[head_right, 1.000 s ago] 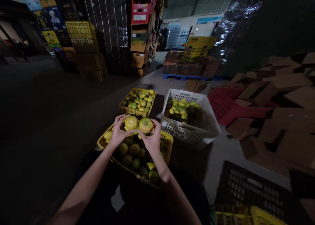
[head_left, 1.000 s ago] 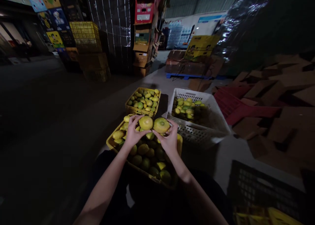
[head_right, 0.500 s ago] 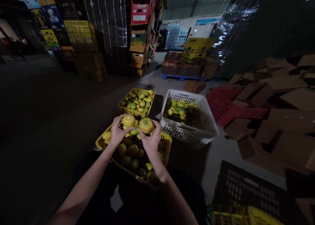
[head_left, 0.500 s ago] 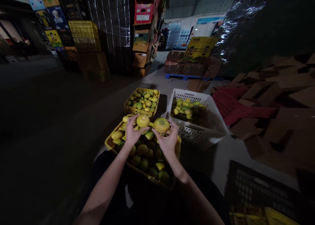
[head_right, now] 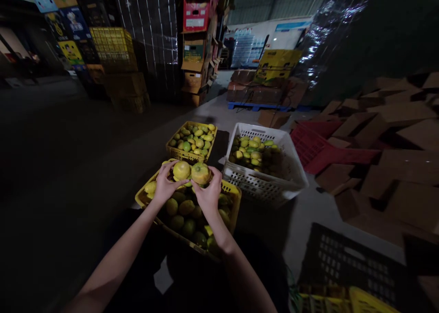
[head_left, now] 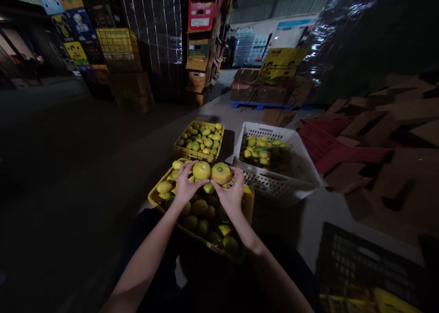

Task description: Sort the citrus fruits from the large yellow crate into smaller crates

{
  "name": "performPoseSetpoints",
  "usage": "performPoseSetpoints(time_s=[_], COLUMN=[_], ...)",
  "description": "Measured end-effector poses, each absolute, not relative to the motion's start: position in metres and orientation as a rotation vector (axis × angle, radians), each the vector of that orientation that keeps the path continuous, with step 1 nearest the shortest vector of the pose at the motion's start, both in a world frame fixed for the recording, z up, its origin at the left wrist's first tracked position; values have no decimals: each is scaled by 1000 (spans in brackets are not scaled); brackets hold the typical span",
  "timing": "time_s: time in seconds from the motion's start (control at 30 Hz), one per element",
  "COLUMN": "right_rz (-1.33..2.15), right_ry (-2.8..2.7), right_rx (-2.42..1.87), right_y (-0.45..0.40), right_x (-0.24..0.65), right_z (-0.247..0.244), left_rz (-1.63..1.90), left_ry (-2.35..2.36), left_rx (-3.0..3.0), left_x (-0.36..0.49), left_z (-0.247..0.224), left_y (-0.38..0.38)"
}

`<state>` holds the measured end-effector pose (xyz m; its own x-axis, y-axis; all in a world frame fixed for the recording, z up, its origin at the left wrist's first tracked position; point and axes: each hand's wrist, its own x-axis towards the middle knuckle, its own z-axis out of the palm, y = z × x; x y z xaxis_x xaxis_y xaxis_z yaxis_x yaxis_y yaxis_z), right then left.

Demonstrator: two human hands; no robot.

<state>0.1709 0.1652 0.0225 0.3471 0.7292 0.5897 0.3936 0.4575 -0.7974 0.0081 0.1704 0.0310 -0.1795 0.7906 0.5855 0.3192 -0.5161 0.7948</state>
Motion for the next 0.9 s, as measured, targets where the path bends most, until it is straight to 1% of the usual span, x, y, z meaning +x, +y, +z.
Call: performPoseSetpoints(time_s=[0.17, 0.3, 0.4, 0.5, 0.67, 0.77, 0.9], right_rz=[283, 344, 534, 846, 1237, 1377, 1441], right_ry=[-1232, -1200, -1128, -988, -804, -773, -728], right_rx=[-1169, -1184, -1132, -1045, -879, -808, -796], right_y=[165, 165, 165, 166, 163, 161, 162], right_x=[169, 167, 167, 170, 180, 186, 194], right_z=[29, 32, 35, 41, 56, 61, 62], left_rz=[1740, 1754, 1665, 1560, 1434, 1354, 1248], left_ry=[1277, 1220, 1090, 963, 806, 776, 808], left_rx=[1618, 1326, 1059, 832, 620, 489, 339], left_x=[9, 12, 12, 8, 0, -1, 6], left_z=[31, 32, 38, 49, 59, 61, 65], left_y=[170, 174, 173, 169, 168, 171, 174])
